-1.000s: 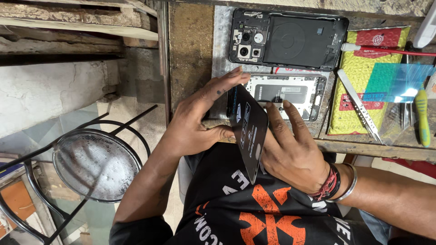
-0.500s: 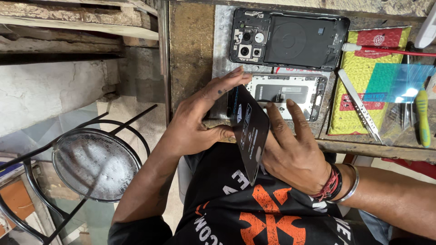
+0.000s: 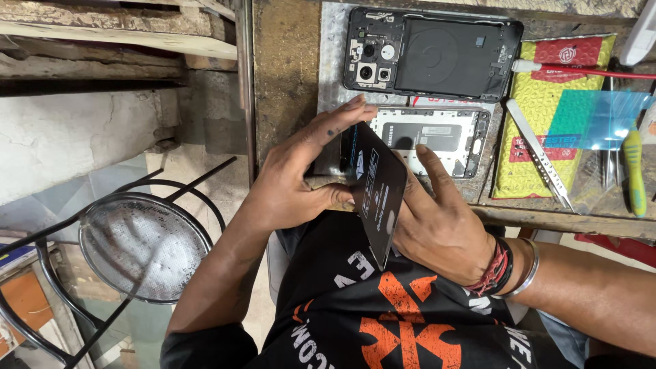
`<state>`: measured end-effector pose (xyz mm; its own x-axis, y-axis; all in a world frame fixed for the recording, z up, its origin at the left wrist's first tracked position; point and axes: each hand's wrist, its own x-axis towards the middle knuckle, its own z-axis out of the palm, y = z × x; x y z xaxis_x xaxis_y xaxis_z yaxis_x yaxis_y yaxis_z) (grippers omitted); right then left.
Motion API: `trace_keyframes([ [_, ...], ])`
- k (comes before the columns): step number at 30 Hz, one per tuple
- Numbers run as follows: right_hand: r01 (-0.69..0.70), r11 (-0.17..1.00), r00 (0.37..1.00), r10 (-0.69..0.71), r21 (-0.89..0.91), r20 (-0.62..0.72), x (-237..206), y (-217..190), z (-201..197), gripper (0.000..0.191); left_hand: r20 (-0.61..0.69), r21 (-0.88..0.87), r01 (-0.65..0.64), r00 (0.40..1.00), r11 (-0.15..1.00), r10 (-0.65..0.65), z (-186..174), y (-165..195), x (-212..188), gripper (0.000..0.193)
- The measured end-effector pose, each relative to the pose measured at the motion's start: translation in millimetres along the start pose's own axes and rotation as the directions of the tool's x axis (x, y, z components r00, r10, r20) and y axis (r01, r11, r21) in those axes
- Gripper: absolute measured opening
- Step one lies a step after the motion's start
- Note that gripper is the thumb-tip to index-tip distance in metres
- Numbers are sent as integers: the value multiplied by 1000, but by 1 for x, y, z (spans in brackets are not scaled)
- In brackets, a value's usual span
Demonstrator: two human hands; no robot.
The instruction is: The person repairs a disassembled smartphone at a workbench. They use a screwdriver to work on the phone's internal components, then align and press a replacement back panel onto the phone body and press the assembled phone together by hand.
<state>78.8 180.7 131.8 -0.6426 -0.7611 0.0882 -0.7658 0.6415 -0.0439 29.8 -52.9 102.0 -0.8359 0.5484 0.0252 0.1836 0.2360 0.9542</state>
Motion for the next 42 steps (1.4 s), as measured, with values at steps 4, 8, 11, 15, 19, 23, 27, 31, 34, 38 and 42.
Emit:
trace_keyframes([
  [4,1,997,1000,-1,80,3,-1,3,-2,58,1,-2,10,1000,1000,-10,-1,4,-1,92],
  [8,-13,999,999,12,37,37,-2,5,-3,57,1,-3,25,1000,1000,-25,-1,5,-1,91],
  [11,34,998,999,-34,58,-1,-3,2,-3,66,3,4,32,999,999,-32,0,6,-2,93],
  [15,121,992,991,-118,-41,61,-3,-1,0,64,11,-15,15,1000,1000,-15,0,6,-4,93],
  [19,112,993,991,-110,-22,71,-7,-4,2,65,2,6,-29,1000,1000,29,1,8,-5,88],
  [23,84,996,996,-84,18,17,-13,-10,2,69,-5,11,-7,1000,1000,7,3,14,-8,89],
  [27,28,999,1000,-28,16,9,-16,-16,0,64,-19,29,1,1000,1000,0,5,23,-9,87],
  [31,14,999,999,-12,-47,40,-18,-19,-5,68,-41,-16,-41,998,999,41,5,27,-9,89],
  [34,32,995,999,-30,-92,23,-17,-22,-5,68,-34,-32,-31,999,999,30,3,27,-9,92],
  [38,35,984,998,-27,-174,48,-13,-27,-2,69,-34,-7,-43,999,999,43,3,24,-8,89],
  [42,21,993,999,-26,-115,-41,-12,-28,2,67,-33,39,-36,999,999,37,4,20,-9,89],
])
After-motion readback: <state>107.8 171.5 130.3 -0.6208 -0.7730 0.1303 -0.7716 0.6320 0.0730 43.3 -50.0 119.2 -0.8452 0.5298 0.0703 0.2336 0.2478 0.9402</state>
